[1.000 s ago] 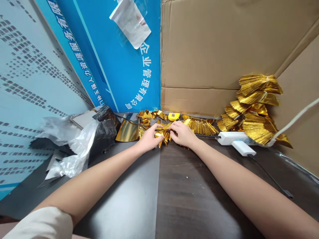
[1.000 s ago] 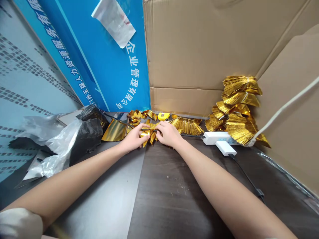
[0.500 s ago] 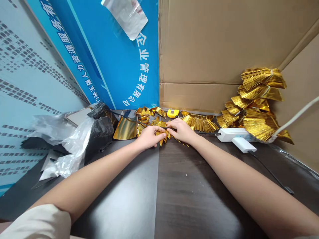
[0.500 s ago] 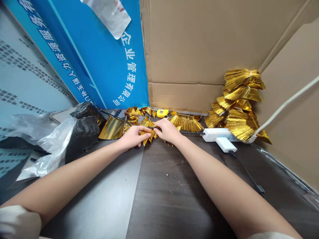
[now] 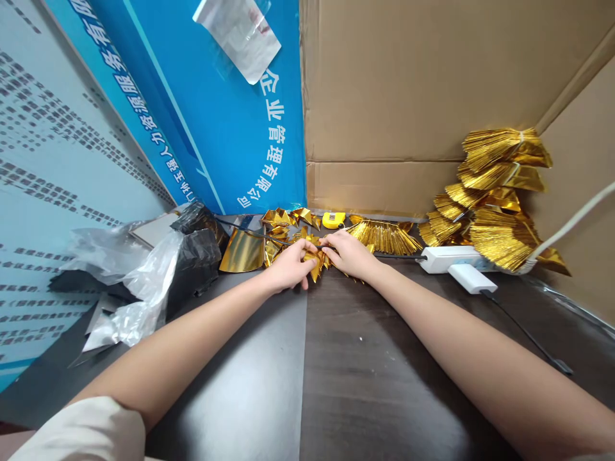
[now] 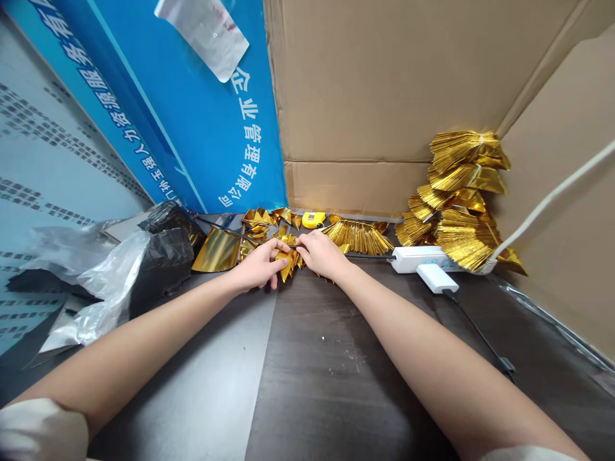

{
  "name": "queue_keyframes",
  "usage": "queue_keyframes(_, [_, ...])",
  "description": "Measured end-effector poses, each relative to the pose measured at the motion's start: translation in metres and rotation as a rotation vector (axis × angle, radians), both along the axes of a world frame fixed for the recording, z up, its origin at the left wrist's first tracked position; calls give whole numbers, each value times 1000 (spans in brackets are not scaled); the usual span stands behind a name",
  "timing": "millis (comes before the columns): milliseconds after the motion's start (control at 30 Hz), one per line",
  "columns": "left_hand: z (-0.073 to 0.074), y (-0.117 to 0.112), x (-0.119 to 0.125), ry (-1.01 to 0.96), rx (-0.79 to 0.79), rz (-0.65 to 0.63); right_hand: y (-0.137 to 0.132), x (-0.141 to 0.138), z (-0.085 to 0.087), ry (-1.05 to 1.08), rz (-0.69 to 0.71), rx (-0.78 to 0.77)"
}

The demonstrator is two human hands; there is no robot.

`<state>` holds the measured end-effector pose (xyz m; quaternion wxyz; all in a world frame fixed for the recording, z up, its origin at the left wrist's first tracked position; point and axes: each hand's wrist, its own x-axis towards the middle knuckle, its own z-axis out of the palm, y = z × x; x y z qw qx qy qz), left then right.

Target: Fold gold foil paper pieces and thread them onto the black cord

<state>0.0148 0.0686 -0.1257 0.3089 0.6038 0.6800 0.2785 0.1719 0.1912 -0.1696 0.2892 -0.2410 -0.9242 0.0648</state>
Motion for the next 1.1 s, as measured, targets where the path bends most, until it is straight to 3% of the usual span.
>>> queue_keyframes(300, [2,2,12,396,218,180,-3,2,-1,4,-13,15])
queue_keyframes(500, [2,2,19,580,207,220,-6,2,-2,-3,-53,20])
queue_keyframes(967, [4,17,26,830,181,208,-11,1,3,-52,-78,30])
queue_keyframes(1100, [8,7,22,923,225,158,-10,1,3,-43,-62,41])
